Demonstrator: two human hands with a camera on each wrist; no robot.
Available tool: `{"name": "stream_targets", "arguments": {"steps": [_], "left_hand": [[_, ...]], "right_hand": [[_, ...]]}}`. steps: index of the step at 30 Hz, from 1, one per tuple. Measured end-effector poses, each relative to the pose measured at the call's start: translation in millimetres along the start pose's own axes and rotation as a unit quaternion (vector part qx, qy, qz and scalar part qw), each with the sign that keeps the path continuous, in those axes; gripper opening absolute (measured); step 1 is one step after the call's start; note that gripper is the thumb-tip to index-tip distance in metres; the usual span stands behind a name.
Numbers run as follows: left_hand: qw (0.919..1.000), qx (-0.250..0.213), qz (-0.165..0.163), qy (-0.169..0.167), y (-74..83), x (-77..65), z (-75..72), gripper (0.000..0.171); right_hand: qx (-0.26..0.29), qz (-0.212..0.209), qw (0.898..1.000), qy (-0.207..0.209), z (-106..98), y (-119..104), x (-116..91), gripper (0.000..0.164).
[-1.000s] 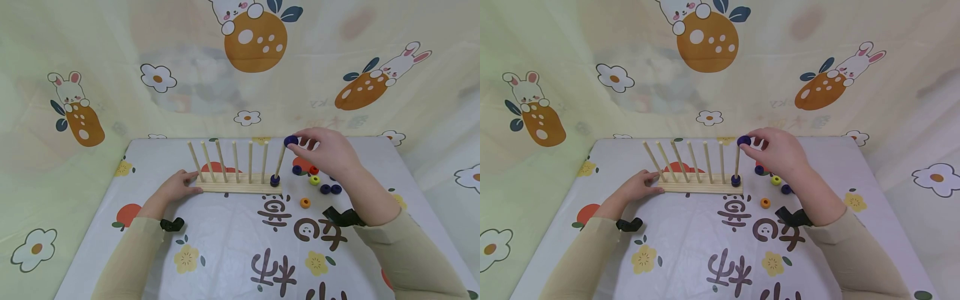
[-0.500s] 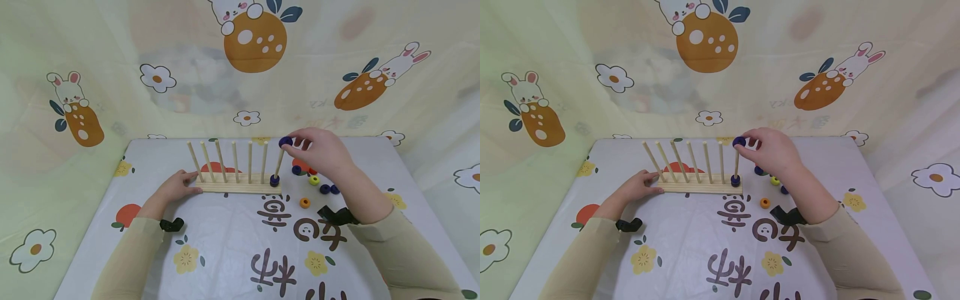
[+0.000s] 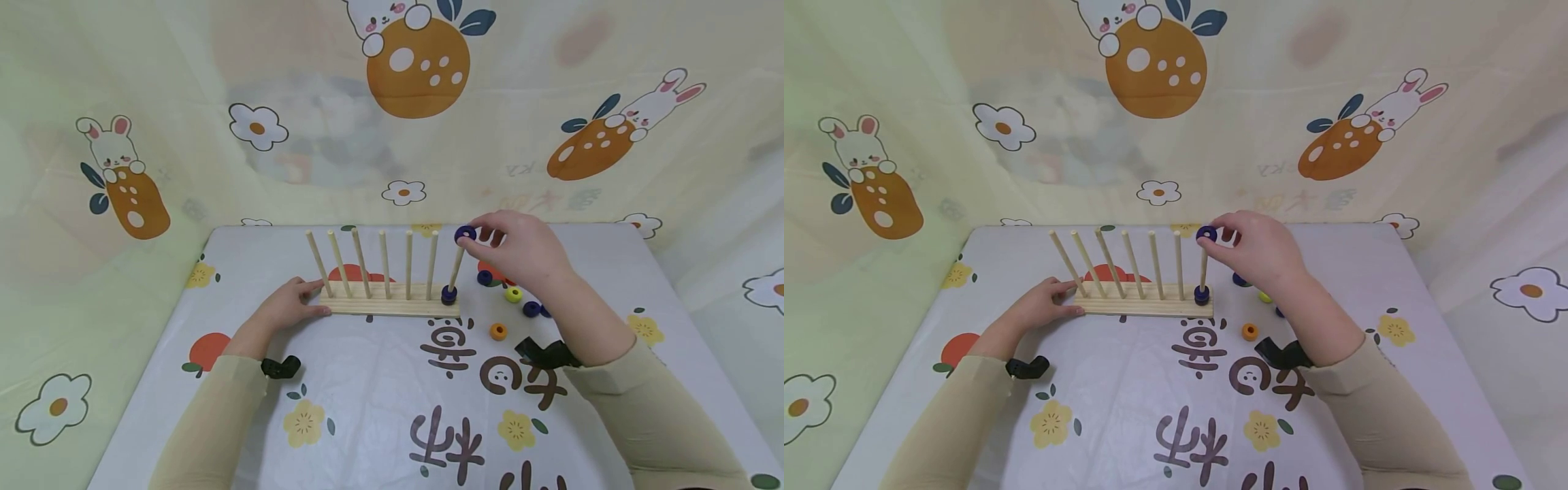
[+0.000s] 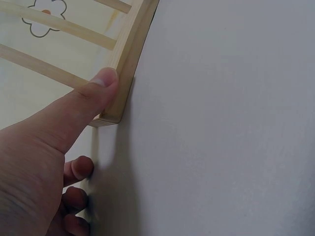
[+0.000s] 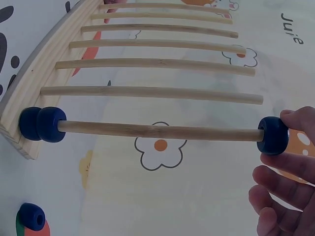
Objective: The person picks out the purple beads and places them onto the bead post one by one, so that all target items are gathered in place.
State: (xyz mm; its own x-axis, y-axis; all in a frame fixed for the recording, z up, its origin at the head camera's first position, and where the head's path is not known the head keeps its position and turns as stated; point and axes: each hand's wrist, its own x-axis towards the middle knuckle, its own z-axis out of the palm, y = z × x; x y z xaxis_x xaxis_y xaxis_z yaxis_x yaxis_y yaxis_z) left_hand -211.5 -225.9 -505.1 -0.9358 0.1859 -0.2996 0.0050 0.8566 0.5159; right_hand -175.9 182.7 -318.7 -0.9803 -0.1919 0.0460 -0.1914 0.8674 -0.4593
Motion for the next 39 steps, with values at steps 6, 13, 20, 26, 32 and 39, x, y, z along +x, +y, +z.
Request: {"name": "stream_targets", "arguments": {"steps": [6,13,20,26,32,39], "left_hand": [[1.0,-0.003,-0.003,0.0,0.7,-0.6,-0.4,0.084],[1.0,-0.003,-0.005,-0.001,1.0,-1.1,-0.6,0.085],[1.0,-0.002,-0.006,-0.003,2.5,-1.8,-1.0,0.083],[1.0,0.0,-0.007,-0.001,1.9,-1.3,-1.0,0.084],[1.0,-0.002,-0.008,-0.001,1.6,-1.2,-0.5,0.085],[1.0,-0.003,-0.007,-0.002,0.8,-0.2,-0.1,0.085]], "right_hand": [[-0.007,0.003,1.0,0.0,1.2,0.1,1.1,0.051],[-0.015,0.001,1.0,0.0,1.9,0.6,1.4,0.053],[-0.025,0.002,1.0,0.007,2.4,1.1,1.2,0.052],[-0.028,-0.003,1.0,0.008,2.5,1.3,1.4,0.051],[-0.033,-0.004,0.999,0.003,3.0,1.3,0.8,0.052],[-0.03,-0.007,0.999,0.016,2.8,3.4,-1.0,0.047]]}}
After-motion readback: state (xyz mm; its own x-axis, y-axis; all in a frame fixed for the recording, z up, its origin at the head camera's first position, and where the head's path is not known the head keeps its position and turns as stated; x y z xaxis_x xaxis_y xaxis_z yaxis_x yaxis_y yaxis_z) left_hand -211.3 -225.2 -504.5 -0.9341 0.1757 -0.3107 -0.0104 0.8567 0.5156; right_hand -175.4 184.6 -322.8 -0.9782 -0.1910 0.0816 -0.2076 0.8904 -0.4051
